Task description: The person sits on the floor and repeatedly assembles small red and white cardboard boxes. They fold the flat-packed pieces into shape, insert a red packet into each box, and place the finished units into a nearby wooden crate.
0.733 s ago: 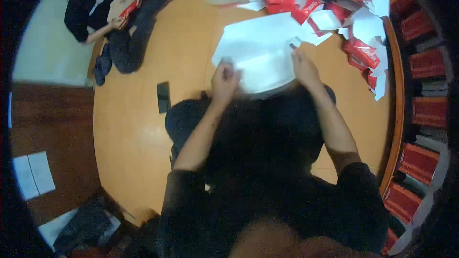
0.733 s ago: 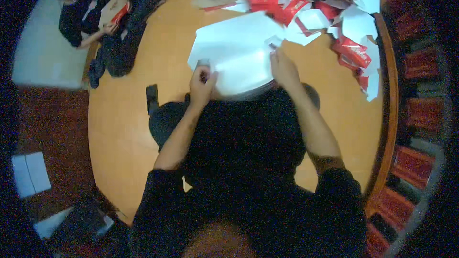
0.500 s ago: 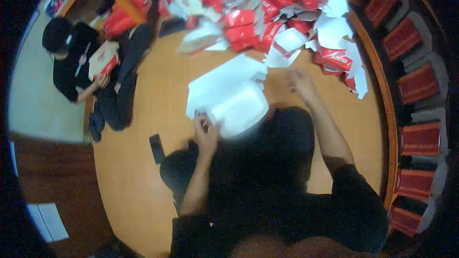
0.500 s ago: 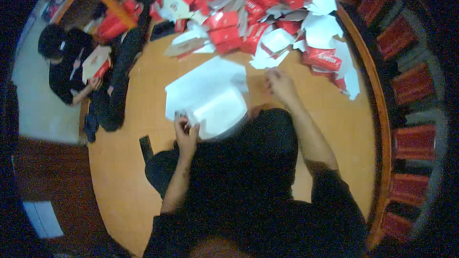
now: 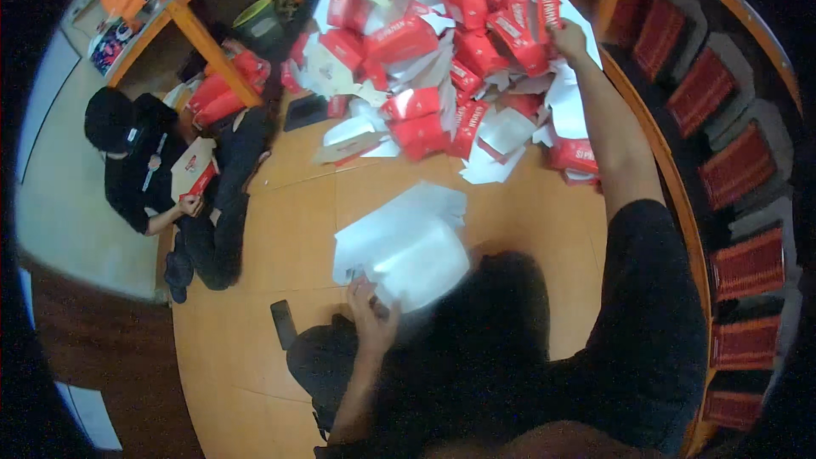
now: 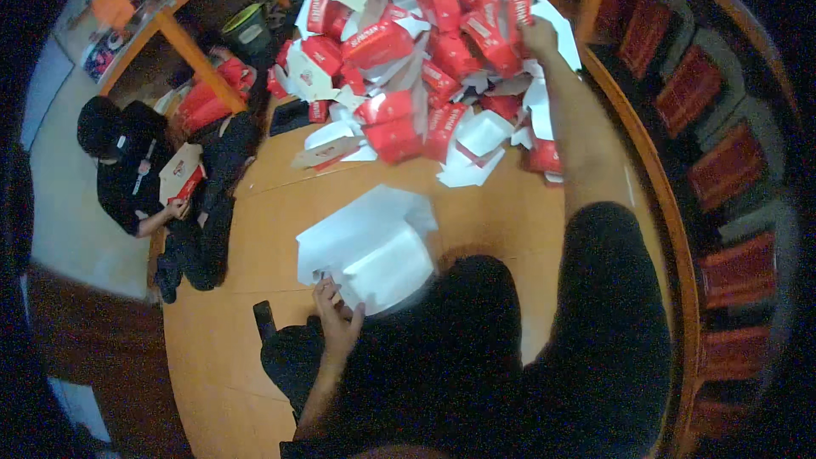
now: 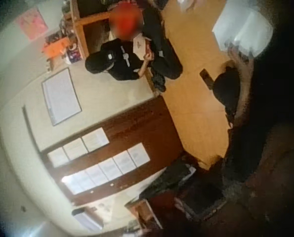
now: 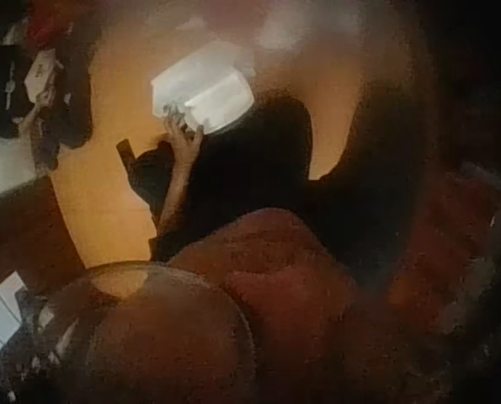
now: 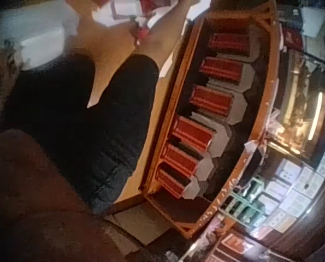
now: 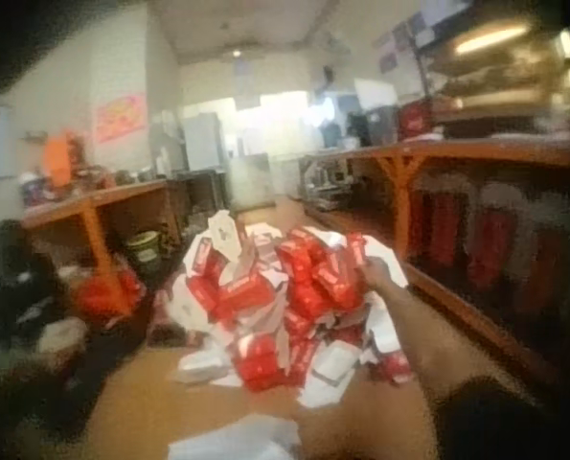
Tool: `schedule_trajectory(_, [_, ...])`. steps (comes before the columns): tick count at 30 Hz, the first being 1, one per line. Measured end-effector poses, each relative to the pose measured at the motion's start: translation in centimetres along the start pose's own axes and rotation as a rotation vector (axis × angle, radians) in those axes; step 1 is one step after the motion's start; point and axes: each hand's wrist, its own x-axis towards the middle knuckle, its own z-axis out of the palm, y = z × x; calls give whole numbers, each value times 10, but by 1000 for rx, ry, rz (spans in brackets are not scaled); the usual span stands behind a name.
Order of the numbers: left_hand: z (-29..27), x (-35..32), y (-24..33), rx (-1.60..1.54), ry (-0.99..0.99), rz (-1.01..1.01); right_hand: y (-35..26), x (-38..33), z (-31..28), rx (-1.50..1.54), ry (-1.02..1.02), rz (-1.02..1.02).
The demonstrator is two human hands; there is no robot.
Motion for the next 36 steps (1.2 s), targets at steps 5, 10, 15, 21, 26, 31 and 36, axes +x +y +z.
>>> schedule_trajectory(5, [16, 21, -5, -279, 103, -20, -80, -82, -36, 340, 184, -243])
schedule_trajectory(10, [37, 66, -39, -224, -54, 79, -108, -307, -55, 305, 89, -154])
schedule_trajectory(15, [70, 154, -34, -272, -115, 194, -82, -424, -57, 449, -19, -59])
schedule_trajectory(21, [70, 191, -22, -425, -201, 121, -122, -466, -75, 227, -160, -415])
schedule_trajectory(26, [37, 171, -38, -450, -275, -117, -131, -481, -73, 197, -467, -693])
schedule_trajectory(31, [-27, 43, 19, -1255, -152, 28, -176, -514, -89, -58, -829, -767])
schedule_trajectory(36, [-51, -24, 0, -576, 72, -589, -211, -553, -84, 128, -919, -945])
